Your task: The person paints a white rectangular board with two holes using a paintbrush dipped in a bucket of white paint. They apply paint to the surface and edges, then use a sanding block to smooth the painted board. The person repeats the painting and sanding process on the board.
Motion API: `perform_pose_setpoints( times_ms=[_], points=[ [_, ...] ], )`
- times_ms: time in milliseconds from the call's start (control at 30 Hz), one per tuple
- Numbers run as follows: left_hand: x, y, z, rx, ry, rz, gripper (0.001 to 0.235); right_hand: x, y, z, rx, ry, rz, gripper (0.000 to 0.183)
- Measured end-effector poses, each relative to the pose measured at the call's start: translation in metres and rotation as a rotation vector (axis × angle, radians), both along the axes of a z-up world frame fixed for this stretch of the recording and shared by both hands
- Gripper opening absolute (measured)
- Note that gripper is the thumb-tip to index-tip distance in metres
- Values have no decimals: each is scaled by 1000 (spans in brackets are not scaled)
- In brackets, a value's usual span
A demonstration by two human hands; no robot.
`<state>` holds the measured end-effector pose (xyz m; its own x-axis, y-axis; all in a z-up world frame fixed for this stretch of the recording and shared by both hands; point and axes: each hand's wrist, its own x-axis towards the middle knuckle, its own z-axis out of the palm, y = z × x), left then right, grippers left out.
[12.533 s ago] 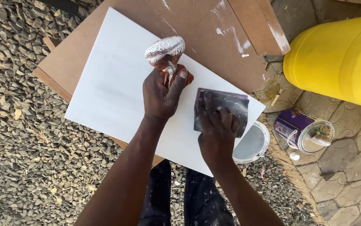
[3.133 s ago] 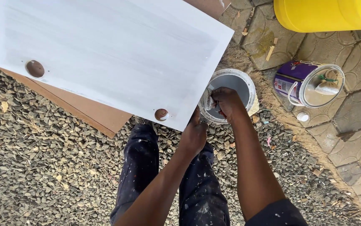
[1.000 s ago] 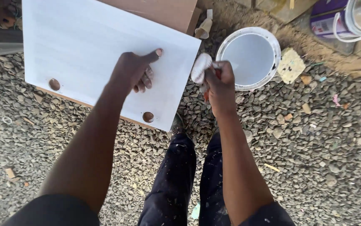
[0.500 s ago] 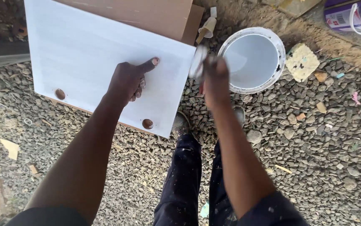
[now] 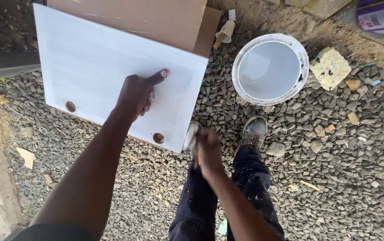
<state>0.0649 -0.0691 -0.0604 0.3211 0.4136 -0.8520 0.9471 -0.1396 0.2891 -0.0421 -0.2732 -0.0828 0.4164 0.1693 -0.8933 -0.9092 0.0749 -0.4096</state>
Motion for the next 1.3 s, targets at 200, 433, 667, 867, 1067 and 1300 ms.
perform_pose_setpoints(
  times_ms=[200, 433, 667, 867, 1067, 1300],
  points=[
    [-4, 0, 1, -12, -16, 9, 63, 177, -13, -39, -124, -503, -29, 33],
    [-1, 3, 1, -33, -2, 17, 63, 179, -56, -29, 371, 41, -362, 29],
    [-2, 4, 0, -41, -2, 25, 64, 115, -60, -118, 799, -44, -400, 37],
    [-6, 7, -3, -42, -35, -32, 67, 117, -50, -110, 417, 27, -194, 37],
    [-6, 6, -3, -38, -34, -19, 69, 155, -27, -114, 360, 71, -152, 37],
    [-4, 4, -2, -19, -25, -33, 70, 172, -4, -120, 290, 120, -154, 40]
  ],
)
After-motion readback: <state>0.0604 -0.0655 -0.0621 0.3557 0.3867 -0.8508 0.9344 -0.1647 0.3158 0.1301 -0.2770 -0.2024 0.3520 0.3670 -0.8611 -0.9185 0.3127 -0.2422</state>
